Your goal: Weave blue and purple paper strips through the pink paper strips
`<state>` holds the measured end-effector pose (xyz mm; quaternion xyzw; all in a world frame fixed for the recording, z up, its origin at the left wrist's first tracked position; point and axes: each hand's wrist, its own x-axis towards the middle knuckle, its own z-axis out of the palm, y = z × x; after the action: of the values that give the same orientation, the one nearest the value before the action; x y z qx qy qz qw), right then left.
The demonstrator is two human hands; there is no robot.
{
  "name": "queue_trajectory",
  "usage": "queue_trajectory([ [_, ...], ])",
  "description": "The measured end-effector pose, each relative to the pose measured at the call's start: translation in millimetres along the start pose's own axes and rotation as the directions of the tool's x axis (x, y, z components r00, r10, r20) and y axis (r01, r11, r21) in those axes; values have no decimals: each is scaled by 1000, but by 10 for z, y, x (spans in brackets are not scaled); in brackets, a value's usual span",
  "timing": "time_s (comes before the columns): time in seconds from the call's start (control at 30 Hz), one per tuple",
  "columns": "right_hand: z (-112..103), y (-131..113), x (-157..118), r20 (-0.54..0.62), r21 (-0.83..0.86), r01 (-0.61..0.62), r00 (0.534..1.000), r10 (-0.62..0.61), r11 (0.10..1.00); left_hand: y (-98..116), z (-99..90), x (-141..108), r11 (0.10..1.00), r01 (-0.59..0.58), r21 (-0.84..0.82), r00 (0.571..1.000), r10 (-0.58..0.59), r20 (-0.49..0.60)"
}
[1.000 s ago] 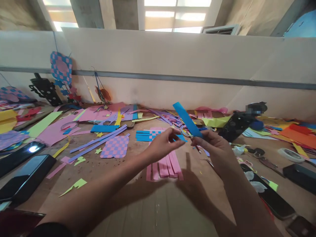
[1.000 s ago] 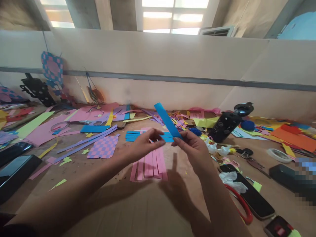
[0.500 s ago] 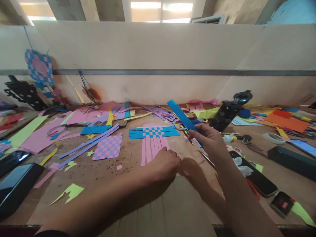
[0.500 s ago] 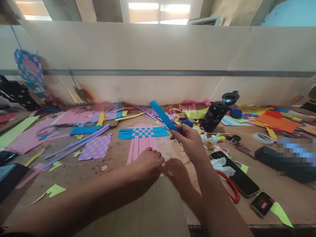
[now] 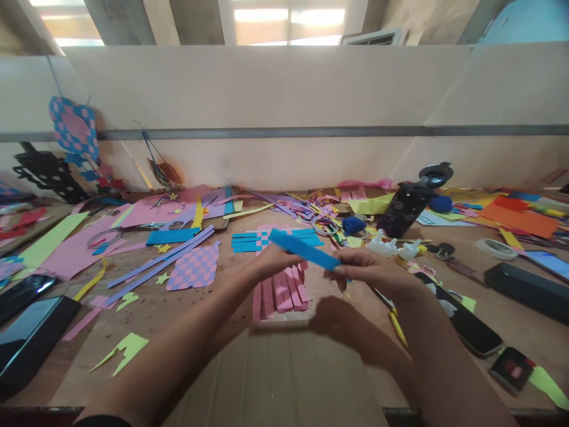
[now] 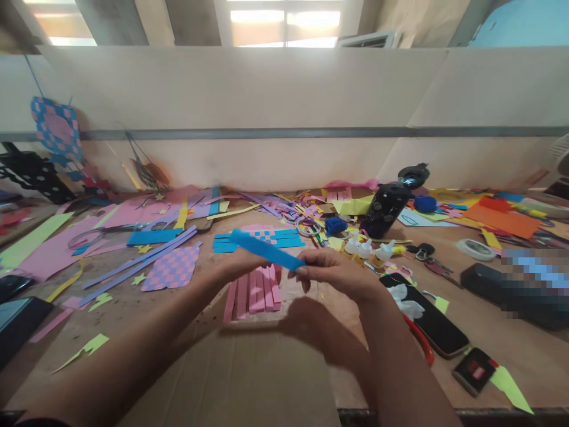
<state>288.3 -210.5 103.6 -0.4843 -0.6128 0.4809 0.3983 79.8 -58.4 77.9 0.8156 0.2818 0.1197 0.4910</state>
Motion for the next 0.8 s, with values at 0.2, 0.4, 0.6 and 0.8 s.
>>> queue_trajectory([
  [0.2, 135, 221, 149, 145, -360, -143, 968, 206, 922, -152, -244, -7, 943, 27, -331, 999, -11, 50],
  [0.4, 203, 479, 327, -359, -670, -283, 933, 34, 686, -153, -213, -31, 979, -47, -198, 999, 50, 11],
  [0.6, 301, 356, 368, -397, -379, -52, 911, -112, 924, -91, -73, -16, 987, -142, -79, 990, 140, -30],
  [0.8, 440, 322, 412, -312, -78, -25, 950, -1, 997, -109, -90, -42, 985, -165, 44, 986, 164, 14],
])
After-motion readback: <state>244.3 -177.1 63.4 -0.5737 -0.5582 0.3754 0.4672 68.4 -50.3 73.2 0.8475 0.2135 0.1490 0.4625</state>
